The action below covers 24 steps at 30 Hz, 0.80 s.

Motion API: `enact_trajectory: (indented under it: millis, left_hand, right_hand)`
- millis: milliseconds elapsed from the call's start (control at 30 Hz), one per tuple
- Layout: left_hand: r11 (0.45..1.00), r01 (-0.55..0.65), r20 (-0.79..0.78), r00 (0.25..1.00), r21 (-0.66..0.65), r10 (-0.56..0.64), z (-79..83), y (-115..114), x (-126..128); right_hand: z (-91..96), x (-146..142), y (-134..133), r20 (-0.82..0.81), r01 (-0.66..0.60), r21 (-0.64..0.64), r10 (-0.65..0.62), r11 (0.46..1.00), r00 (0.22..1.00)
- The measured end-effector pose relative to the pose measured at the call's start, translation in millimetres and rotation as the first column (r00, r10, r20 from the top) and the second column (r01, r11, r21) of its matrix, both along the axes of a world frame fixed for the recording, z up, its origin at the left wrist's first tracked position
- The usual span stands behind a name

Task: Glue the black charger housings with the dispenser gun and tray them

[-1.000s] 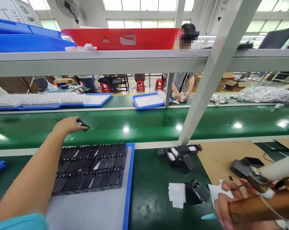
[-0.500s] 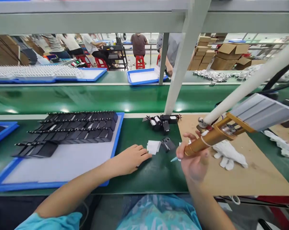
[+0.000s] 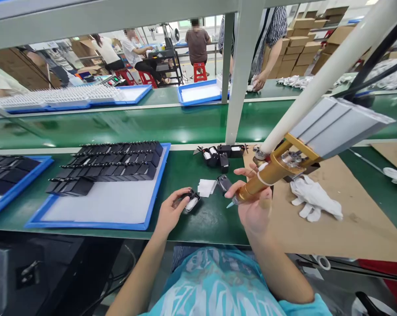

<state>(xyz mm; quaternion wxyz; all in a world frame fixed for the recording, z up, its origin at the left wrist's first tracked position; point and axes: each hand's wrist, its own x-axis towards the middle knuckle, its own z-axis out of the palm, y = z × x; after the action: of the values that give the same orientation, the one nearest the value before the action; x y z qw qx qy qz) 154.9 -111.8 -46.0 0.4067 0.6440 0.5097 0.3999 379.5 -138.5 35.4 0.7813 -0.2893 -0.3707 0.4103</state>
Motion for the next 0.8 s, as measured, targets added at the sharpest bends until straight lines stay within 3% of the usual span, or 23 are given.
enact_trajectory:
  millis: [133, 300, 467, 633, 800]
  left_hand:
    - [0.982, -0.032, -0.221, 0.973, 0.187, 0.074, -7.2, -13.7, 8.9]
    - [0.977, -0.069, -0.446, 0.882, 0.201, 0.154, -6.3, -21.7, 18.4]
    - [0.969, -0.019, -0.395, 0.911, 0.245, 0.118, 1.6, -23.2, 23.9]
    - [0.936, 0.021, -0.327, 0.94, 0.352, 0.102, 7.8, -27.0, 23.0]
    - [0.945, 0.032, -0.302, 0.951, 0.324, 0.071, 18.9, -31.9, 22.1]
  right_hand:
    - [4.1, -13.2, 6.4, 0.004, -0.029, -0.008, 0.029, 1.0, 1.0]
    - [5.8, -34.7, 16.0, -0.066, -0.138, 0.047, 0.141, 0.989, 0.988]
    - [6.5, -50.6, 21.4, -0.101, -0.189, 0.117, 0.201, 0.975, 0.974]
    - [9.9, -55.2, 21.1, -0.058, -0.146, 0.065, 0.15, 0.987, 0.987]
    - [12.2, -54.9, 20.1, -0.063, -0.121, 0.043, 0.123, 0.992, 0.99]
